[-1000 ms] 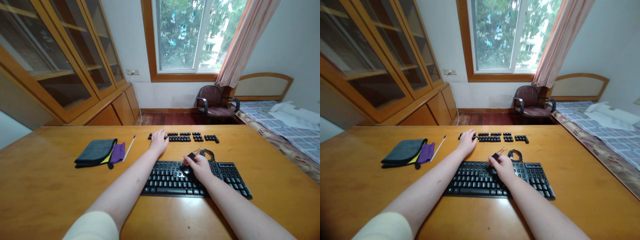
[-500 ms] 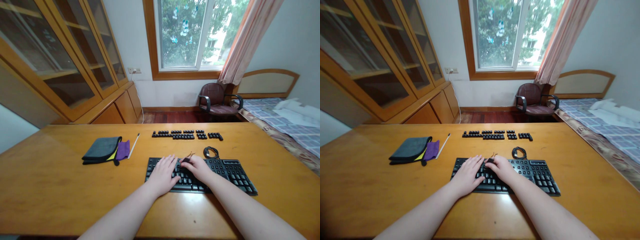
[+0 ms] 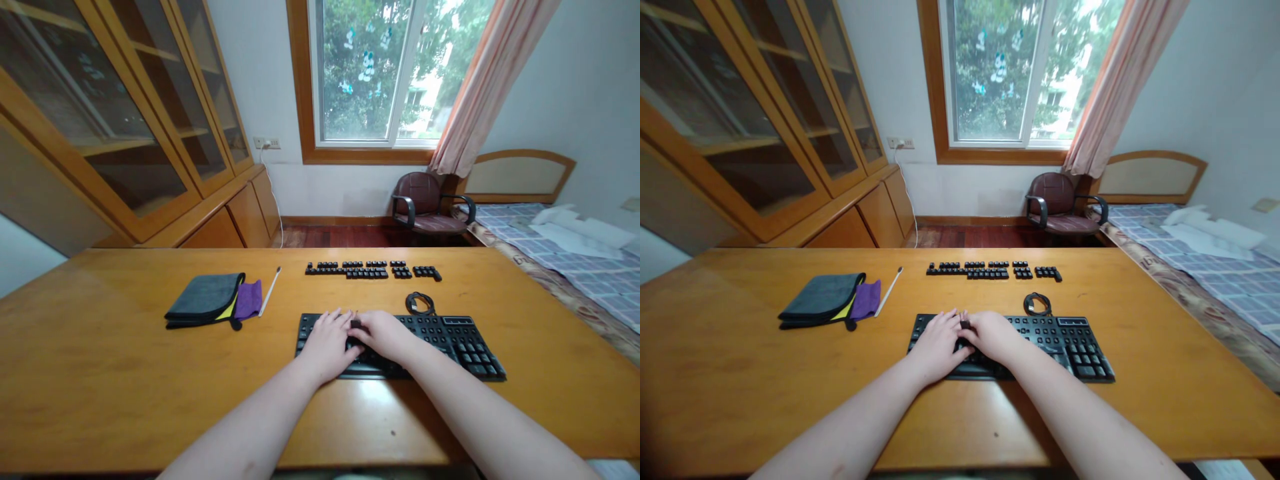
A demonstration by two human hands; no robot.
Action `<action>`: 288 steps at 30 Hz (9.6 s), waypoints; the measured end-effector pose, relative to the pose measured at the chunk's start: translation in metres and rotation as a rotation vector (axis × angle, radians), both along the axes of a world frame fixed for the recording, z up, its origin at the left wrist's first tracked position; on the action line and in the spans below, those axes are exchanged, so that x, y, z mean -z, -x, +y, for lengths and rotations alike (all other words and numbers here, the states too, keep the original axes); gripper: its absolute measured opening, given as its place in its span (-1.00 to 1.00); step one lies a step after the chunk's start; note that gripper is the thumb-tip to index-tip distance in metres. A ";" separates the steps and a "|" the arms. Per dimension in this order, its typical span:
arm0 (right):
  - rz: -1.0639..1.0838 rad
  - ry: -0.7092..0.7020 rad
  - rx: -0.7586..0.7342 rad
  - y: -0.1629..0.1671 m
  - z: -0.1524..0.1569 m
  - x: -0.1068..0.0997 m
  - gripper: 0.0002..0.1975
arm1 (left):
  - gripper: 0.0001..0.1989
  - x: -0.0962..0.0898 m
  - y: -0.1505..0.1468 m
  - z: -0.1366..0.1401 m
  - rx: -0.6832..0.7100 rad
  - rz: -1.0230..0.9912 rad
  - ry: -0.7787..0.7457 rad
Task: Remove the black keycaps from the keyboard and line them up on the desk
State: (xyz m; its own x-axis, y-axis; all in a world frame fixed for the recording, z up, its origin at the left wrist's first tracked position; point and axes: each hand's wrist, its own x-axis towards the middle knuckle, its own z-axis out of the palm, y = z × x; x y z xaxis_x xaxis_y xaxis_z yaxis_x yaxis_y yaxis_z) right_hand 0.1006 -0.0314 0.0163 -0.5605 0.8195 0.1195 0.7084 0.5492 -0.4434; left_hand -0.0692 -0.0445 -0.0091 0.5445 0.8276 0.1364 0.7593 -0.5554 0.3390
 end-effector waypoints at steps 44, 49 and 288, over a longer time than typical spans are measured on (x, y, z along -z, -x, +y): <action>0.569 0.078 0.372 -0.019 0.012 0.023 -0.66 | -0.41 -0.004 0.006 0.006 -0.049 -0.175 0.042; 0.674 0.178 0.291 -0.014 0.010 0.022 -0.68 | -0.60 -0.012 0.005 0.005 -0.067 -0.361 0.039; 0.723 0.149 0.345 -0.011 0.006 0.023 -0.60 | -0.80 -0.025 0.025 0.114 -0.207 0.039 -0.051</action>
